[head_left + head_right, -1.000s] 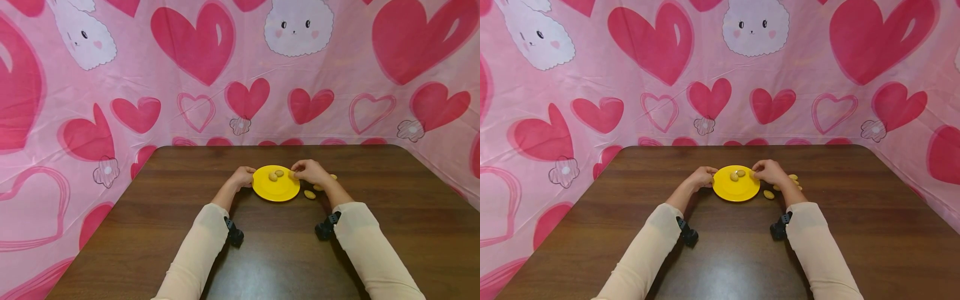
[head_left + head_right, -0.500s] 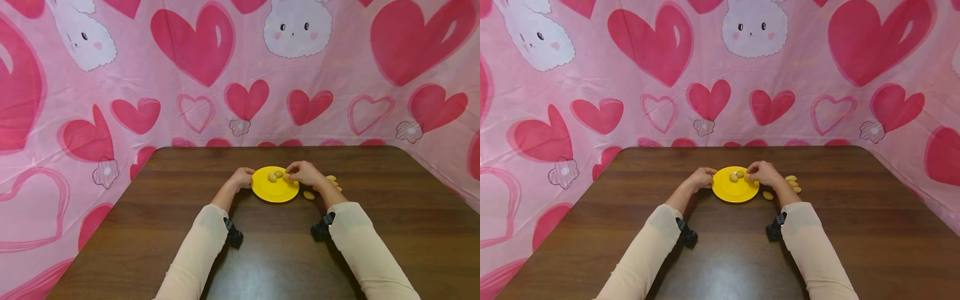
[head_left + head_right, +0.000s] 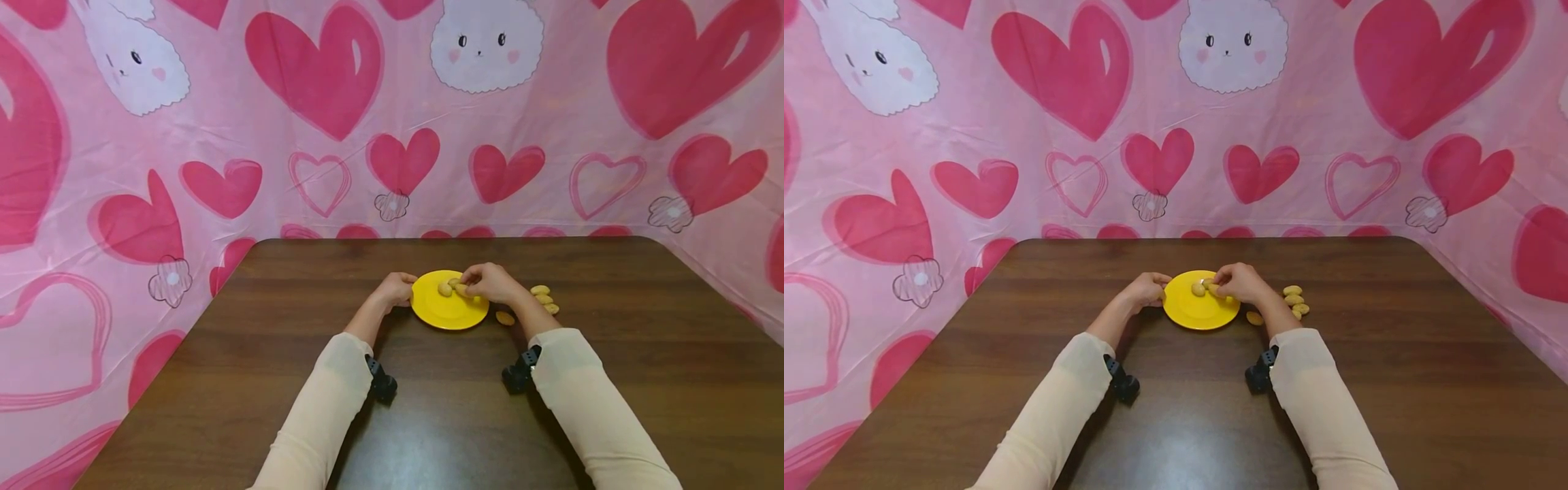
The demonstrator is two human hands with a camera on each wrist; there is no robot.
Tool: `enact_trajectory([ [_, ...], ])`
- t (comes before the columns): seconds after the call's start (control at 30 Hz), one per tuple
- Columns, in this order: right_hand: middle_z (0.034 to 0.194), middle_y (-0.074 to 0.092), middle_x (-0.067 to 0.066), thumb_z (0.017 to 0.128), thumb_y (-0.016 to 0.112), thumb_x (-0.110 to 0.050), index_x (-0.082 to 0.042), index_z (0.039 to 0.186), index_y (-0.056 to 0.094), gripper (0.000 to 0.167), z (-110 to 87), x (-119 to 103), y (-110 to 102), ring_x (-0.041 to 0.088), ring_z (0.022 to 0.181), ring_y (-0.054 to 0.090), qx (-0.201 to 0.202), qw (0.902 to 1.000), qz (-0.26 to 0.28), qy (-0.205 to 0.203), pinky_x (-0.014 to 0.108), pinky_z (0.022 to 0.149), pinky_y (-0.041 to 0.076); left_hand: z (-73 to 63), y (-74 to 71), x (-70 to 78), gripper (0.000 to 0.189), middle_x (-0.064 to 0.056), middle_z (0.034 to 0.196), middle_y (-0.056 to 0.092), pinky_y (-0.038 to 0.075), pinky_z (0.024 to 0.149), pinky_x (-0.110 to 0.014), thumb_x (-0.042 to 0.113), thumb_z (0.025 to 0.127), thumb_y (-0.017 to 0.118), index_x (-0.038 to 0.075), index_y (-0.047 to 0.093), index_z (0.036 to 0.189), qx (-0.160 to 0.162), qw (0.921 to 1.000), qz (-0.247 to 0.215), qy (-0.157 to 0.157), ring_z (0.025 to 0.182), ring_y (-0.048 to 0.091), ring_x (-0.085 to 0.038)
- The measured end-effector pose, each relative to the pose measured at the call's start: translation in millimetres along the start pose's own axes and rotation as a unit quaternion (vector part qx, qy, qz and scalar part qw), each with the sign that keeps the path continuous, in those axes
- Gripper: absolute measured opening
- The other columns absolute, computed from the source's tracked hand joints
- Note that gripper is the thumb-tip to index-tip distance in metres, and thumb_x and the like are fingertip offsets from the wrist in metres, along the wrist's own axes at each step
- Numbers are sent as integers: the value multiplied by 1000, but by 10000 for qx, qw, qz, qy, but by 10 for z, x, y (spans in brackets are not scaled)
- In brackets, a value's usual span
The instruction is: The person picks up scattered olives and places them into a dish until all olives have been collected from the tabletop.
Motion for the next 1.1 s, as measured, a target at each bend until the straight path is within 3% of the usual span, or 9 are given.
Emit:
enact_trajectory([
  [0.37, 86, 60, 10, 81, 70, -12, -2, 95, 66, 17, -13, -50, 9, 23, 76, 50, -33, 9996, 146, -234, 27, 68, 48, 4, -6, -2, 44, -15, 120, 56, 51, 82, -33, -11, 84, 49, -2, 52, 128, 43, 10000, -10, -68, 91, 56, -23],
  [0.83, 91, 61, 8, 83, 68, -10, -3, 100, 67, 18, 27, 0, 35, 22, 80, 51, -26, 9999, -5, 164, 28, 71, 47, -16, 6, 12, 44, -16, 121, 55, 50, 83, -34, -11, 84, 49, -3, 51, 127, 30, 10000, -43, -51, 94, 56, -24],
  [1.1, 93, 60, 9, 83, 67, -8, -2, 101, 65, 19, 12, -30, 27, 23, 82, 51, -106, 9999, -67, 117, 28, 73, 47, -25, 6, 16, 43, -16, 120, 55, 50, 83, -34, -11, 84, 49, -3, 52, 127, 32, 9999, -49, -85, 95, 56, -23],
])
Point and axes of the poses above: each hand's wrist, its own z-axis towards the middle knuckle, its own y-axis out of the palm, x = y × z, the point moved 5 cm from there along z, towards the middle knuckle
